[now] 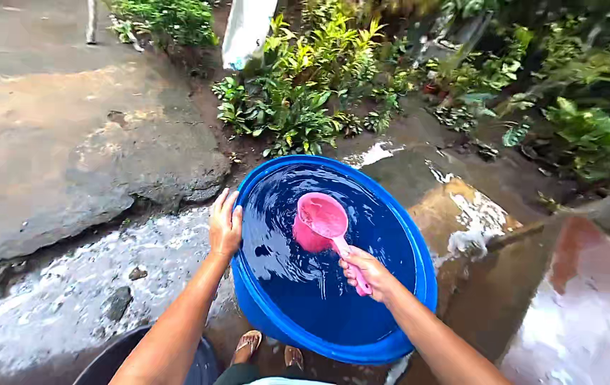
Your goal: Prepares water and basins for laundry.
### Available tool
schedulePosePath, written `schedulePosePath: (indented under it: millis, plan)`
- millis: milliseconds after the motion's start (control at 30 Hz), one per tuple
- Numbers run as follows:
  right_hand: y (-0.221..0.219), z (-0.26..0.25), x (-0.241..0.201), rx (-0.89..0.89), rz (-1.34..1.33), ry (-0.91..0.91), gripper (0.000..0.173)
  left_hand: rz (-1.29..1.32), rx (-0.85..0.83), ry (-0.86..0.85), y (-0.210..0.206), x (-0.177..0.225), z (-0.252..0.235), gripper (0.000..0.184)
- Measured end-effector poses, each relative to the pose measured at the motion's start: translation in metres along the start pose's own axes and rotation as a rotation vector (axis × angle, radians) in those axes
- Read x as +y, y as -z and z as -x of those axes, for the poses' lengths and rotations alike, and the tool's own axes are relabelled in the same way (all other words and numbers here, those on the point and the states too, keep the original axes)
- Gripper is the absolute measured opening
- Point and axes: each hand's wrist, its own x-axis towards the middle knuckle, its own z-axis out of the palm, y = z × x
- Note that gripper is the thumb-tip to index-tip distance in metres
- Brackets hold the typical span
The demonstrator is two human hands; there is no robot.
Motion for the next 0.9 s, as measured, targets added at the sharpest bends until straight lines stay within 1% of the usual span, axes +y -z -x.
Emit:
schedulePosePath:
  millis: [67, 133, 233, 300, 333, 400, 467, 567, 667, 733, 800, 900]
  plan:
    - [0.004, 0.006, -0.016, -0.089, 0.051, 0.055, 0.016, 0.061, 0.111, 0.166, 0.017, -0.003, 0.027, 0.048]
    - [0.009, 0.011, -0.036, -0.169, 0.161, 0.105, 0.018, 0.099, 0.196, 0.360, 0.038, -0.007, 0.074, 0.046]
    - [0.014, 0.018, -0.060, -0.275, 0.316, 0.133, 0.018, 0.024, 0.259, 0.710, 0.071, -0.007, 0.176, 0.036]
    - [0.012, 0.022, -0.074, -0.365, 0.372, 0.146, 0.014, -0.009, 0.307, 0.938, 0.085, 0.001, 0.240, 0.033]
    - [0.009, 0.023, -0.080, -0.422, 0.392, 0.157, 0.012, -0.010, 0.351, 1.021, 0.091, 0.006, 0.263, 0.032]
    - [-0.001, 0.027, -0.092, -0.551, 0.434, 0.176, 0.012, 0.021, 0.456, 1.099, 0.102, 0.018, 0.287, 0.032]
    - [-0.017, 0.033, -0.104, -0.667, 0.491, 0.190, 0.011, 0.119, 0.517, 1.134, 0.114, 0.030, 0.290, 0.032]
    - [-0.053, 0.045, -0.116, -0.821, 0.551, 0.238, 0.011, 0.274, 0.495, 1.189, 0.138, 0.047, 0.268, 0.034]
    - [-0.105, 0.064, -0.118, -0.878, 0.653, 0.280, 0.014, 0.353, 0.436, 1.210, 0.158, 0.056, 0.245, 0.037]
    - [-0.144, 0.077, -0.107, -0.882, 0.709, 0.288, 0.013, 0.368, 0.402, 1.222, 0.170, 0.054, 0.236, 0.037]
    - [-0.181, 0.081, -0.087, -0.902, 0.798, 0.298, 0.013, 0.387, 0.397, 1.256, 0.181, 0.047, 0.232, 0.038]
    - [-0.230, 0.073, -0.044, -0.895, 1.028, 0.368, 0.025, 0.391, 0.403, 1.341, 0.194, 0.026, 0.235, 0.036]
